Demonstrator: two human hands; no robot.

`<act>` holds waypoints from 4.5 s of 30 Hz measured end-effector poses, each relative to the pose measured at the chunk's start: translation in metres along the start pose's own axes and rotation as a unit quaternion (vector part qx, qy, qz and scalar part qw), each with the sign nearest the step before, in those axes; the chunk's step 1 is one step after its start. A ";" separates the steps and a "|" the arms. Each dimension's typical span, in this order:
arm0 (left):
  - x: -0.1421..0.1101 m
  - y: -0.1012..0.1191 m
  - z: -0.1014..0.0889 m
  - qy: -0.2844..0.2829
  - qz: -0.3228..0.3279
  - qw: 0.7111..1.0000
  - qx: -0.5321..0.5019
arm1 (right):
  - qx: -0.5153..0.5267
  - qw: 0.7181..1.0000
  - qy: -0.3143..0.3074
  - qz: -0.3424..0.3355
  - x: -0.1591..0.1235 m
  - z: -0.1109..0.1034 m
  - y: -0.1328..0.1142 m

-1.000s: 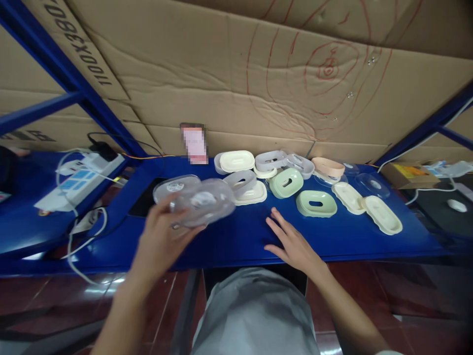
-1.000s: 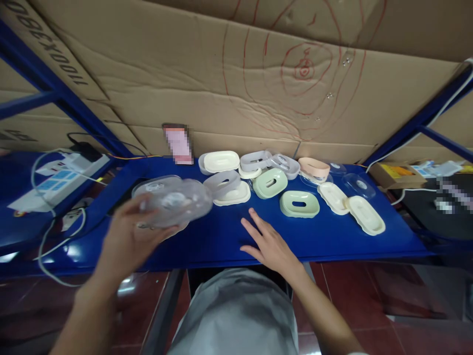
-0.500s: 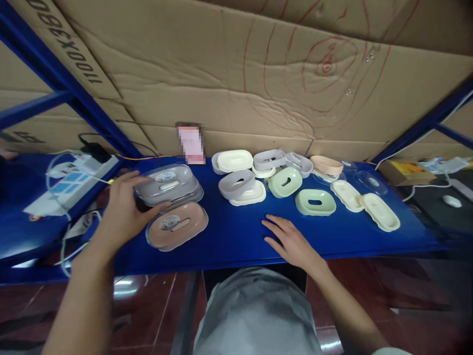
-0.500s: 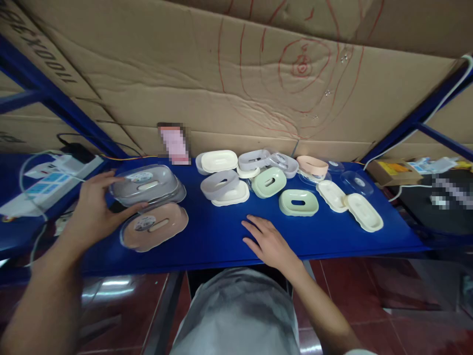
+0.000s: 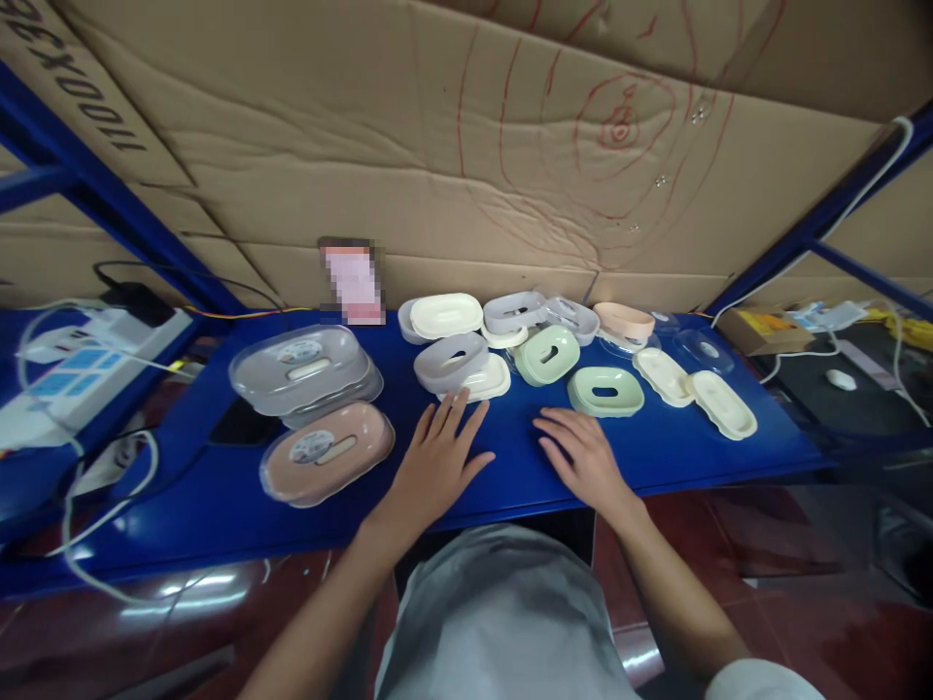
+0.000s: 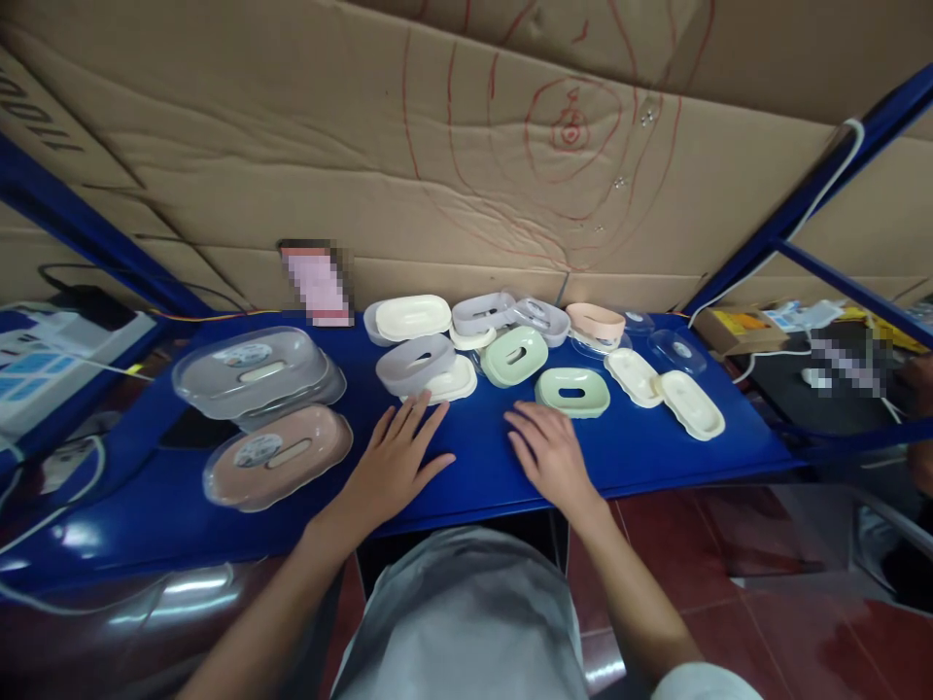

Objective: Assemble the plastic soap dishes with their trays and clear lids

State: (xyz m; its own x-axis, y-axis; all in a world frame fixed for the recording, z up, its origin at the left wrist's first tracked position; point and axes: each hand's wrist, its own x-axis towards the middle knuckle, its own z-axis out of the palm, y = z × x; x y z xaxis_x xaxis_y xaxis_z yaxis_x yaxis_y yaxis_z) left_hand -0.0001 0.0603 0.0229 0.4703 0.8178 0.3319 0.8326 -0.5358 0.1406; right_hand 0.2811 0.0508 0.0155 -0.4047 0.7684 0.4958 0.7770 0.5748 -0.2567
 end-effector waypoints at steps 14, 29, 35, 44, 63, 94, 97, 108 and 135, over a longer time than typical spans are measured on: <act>-0.015 0.033 0.006 0.000 0.091 0.990 -0.104 | 0.062 0.992 -0.100 -0.052 -0.018 -0.032 -0.021; -0.044 0.015 0.007 0.096 0.014 0.981 -0.169 | -0.274 0.917 -0.045 0.287 -0.038 -0.069 0.132; -0.046 0.016 -0.001 0.117 -0.003 0.965 -0.233 | -0.115 0.985 -0.015 0.131 -0.065 -0.054 0.066; -0.022 0.027 -0.001 0.026 0.078 0.968 -0.236 | 0.021 1.000 0.014 0.012 -0.047 -0.017 -0.002; -0.039 0.023 0.010 0.030 0.092 0.987 -0.129 | 0.045 0.986 -0.124 -0.101 -0.009 -0.017 0.003; -0.043 0.016 0.015 0.017 -0.149 0.936 -0.318 | 0.166 0.981 0.004 -0.101 0.029 -0.018 0.003; -0.042 0.015 0.016 0.022 -0.147 0.932 -0.330 | 0.182 0.978 -0.012 -0.102 0.010 -0.003 -0.009; -0.040 0.014 0.012 0.020 -0.119 0.935 -0.334 | 0.186 0.974 -0.033 -0.124 -0.001 0.004 -0.006; -0.087 -0.028 -0.053 0.247 -0.239 0.935 -0.083 | 0.033 0.997 -0.043 -0.052 -0.005 0.002 -0.010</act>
State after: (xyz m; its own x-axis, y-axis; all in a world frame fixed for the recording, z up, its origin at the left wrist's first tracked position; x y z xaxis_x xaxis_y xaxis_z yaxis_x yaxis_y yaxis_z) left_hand -0.0795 -0.0074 0.0395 -0.1716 0.7969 0.5792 0.8370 -0.1921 0.5123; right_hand 0.2751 0.0417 0.0140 -0.5236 0.7230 0.4506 0.6957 0.6682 -0.2637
